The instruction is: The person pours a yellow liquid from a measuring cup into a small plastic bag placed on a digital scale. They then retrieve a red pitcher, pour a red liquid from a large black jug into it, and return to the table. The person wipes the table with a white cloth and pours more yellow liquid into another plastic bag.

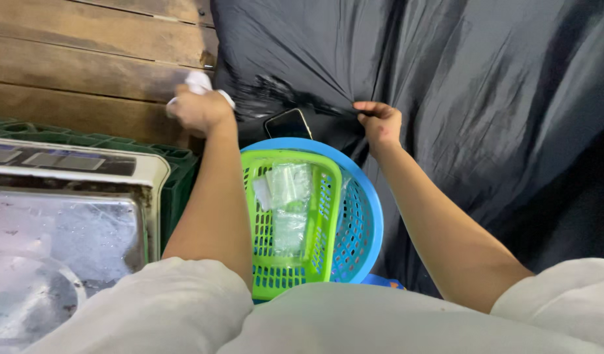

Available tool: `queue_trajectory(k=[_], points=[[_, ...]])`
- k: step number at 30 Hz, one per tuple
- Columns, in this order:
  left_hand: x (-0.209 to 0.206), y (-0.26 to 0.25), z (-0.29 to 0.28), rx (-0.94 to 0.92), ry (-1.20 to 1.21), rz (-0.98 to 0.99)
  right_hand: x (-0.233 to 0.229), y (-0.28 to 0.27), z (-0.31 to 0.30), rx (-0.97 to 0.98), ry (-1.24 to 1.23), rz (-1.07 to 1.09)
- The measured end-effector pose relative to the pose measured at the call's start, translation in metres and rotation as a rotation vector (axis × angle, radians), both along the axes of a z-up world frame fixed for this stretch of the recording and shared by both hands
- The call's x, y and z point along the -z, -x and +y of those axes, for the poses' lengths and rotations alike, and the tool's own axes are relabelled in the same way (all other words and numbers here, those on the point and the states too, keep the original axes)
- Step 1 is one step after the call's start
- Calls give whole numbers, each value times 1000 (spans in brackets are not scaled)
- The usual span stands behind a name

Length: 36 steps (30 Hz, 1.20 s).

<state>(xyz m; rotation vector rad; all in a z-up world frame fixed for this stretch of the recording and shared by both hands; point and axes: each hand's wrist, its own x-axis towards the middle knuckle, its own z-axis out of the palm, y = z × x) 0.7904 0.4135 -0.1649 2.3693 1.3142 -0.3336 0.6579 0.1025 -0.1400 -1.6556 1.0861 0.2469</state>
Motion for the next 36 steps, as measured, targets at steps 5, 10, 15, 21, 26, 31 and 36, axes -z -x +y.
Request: queue_trajectory(k=[5,10,15,21,26,31,36], points=[[29,-63,29,-71,89,-622,-11,20,-18,23,87,16],[72,-83,-2,290,216,-495,-6,19,-22,35,100,72],[49,-45,-21,479,205,-138,-6,38,-38,51,142,71],[79,-52,6,218,99,-147,-11,44,-51,37,193,100],[109,-44,58,-405,233,-634,-1,48,-54,74,119,80],[53,29,59,-271,-232,-337,3,40,-50,43,130,149],[68,54,49,-58,69,12,2,30,-39,37,108,133]])
